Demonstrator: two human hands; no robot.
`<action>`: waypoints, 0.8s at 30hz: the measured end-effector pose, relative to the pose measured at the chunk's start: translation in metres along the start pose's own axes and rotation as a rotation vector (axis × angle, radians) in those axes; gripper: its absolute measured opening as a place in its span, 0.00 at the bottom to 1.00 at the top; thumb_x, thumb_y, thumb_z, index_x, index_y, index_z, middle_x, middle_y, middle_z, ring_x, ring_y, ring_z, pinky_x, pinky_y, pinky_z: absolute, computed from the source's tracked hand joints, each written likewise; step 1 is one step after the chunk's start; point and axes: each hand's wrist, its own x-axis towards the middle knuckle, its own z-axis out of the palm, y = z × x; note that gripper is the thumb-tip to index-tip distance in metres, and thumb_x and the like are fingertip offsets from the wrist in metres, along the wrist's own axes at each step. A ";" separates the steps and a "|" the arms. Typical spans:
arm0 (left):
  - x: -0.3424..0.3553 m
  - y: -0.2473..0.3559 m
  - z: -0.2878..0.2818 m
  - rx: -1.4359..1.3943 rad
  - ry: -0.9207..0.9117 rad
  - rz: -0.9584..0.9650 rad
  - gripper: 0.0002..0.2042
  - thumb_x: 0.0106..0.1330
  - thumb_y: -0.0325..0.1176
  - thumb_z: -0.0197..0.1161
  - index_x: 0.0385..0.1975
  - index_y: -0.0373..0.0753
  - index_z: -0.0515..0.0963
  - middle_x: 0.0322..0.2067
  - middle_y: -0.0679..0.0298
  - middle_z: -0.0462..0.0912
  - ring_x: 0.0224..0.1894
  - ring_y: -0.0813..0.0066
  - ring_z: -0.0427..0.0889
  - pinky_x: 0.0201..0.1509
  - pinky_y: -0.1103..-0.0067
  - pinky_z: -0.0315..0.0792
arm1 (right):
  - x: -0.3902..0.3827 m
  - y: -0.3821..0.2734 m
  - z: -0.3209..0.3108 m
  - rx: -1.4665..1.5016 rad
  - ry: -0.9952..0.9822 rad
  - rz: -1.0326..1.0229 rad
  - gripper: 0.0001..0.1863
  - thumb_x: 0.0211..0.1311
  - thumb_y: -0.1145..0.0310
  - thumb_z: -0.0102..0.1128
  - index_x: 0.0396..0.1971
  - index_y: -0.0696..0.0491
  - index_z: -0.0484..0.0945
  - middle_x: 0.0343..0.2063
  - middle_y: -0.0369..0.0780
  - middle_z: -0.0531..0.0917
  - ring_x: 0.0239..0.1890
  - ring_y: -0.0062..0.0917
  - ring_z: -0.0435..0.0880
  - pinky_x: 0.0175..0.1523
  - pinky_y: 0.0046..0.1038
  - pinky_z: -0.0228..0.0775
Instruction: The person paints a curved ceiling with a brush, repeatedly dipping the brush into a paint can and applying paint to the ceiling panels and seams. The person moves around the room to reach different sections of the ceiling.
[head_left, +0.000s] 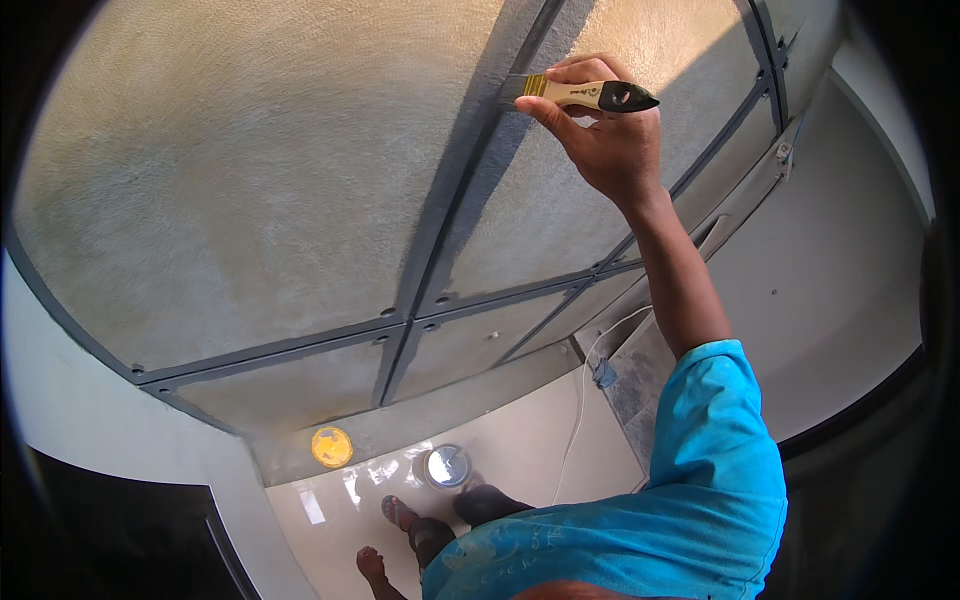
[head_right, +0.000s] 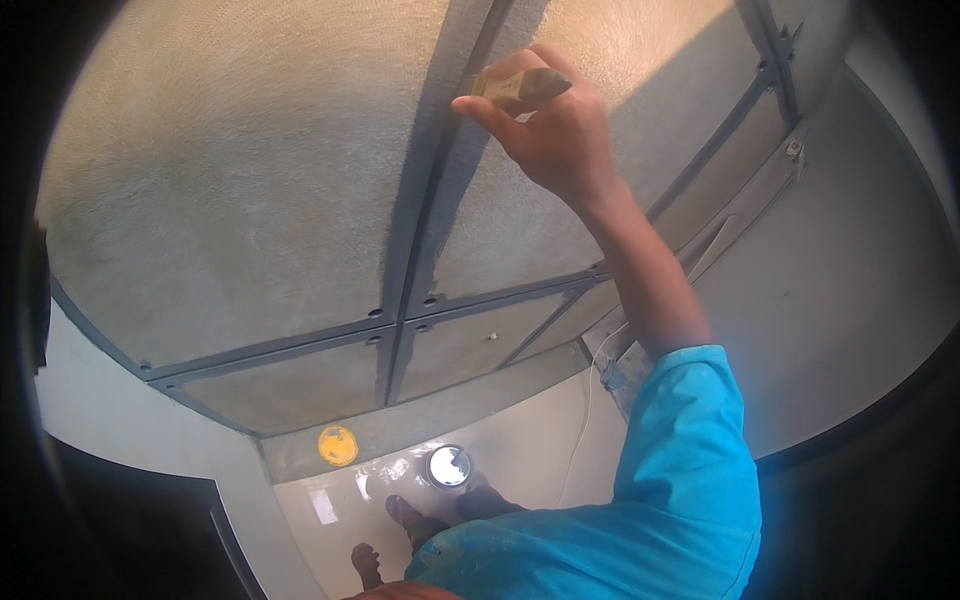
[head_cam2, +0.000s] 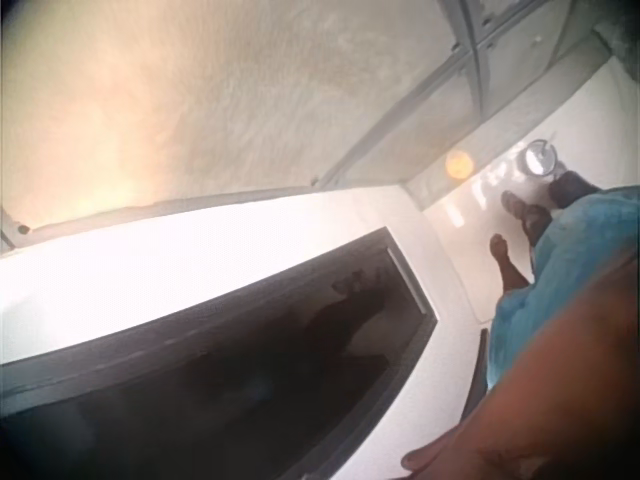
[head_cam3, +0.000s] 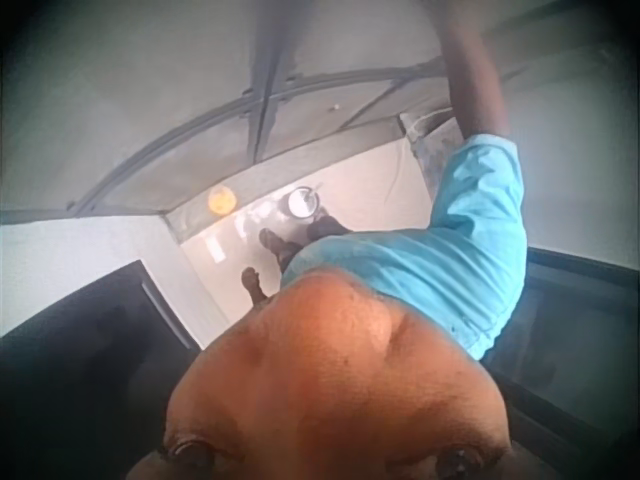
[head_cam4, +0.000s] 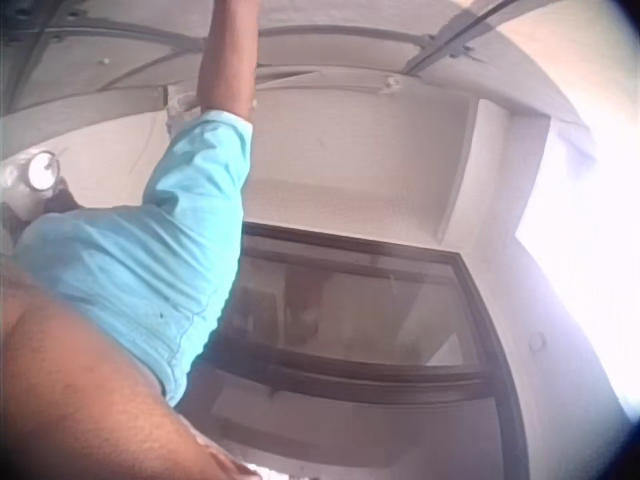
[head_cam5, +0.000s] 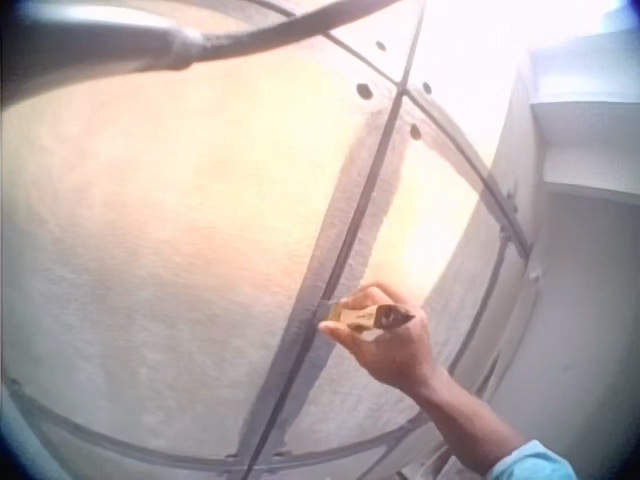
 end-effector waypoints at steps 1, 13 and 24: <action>0.004 0.002 -0.002 0.013 0.002 0.016 0.12 0.64 0.29 0.57 0.44 0.29 0.77 0.28 0.64 0.78 0.24 0.77 0.76 0.22 0.80 0.72 | 0.006 0.000 0.001 -0.061 0.011 -0.011 0.19 0.58 0.56 0.75 0.37 0.56 0.84 0.37 0.41 0.86 0.40 0.27 0.91 0.40 0.26 0.89; 0.037 0.000 -0.019 -0.094 0.045 0.041 0.07 0.70 0.38 0.56 0.39 0.45 0.77 0.25 0.67 0.76 0.15 0.73 0.72 0.11 0.83 0.59 | 0.067 0.003 -0.018 -0.481 0.086 -0.301 0.16 0.58 0.61 0.76 0.40 0.53 0.81 0.39 0.40 0.85 0.38 0.26 0.89 0.37 0.25 0.86; 0.028 0.037 -0.031 -0.329 -0.082 -0.210 0.07 0.61 0.28 0.60 0.37 0.34 0.75 0.22 0.66 0.73 0.15 0.77 0.71 0.12 0.80 0.64 | -0.083 -0.041 0.060 -0.008 -0.392 -0.093 0.10 0.63 0.65 0.69 0.38 0.48 0.76 0.42 0.37 0.77 0.42 0.26 0.86 0.39 0.25 0.88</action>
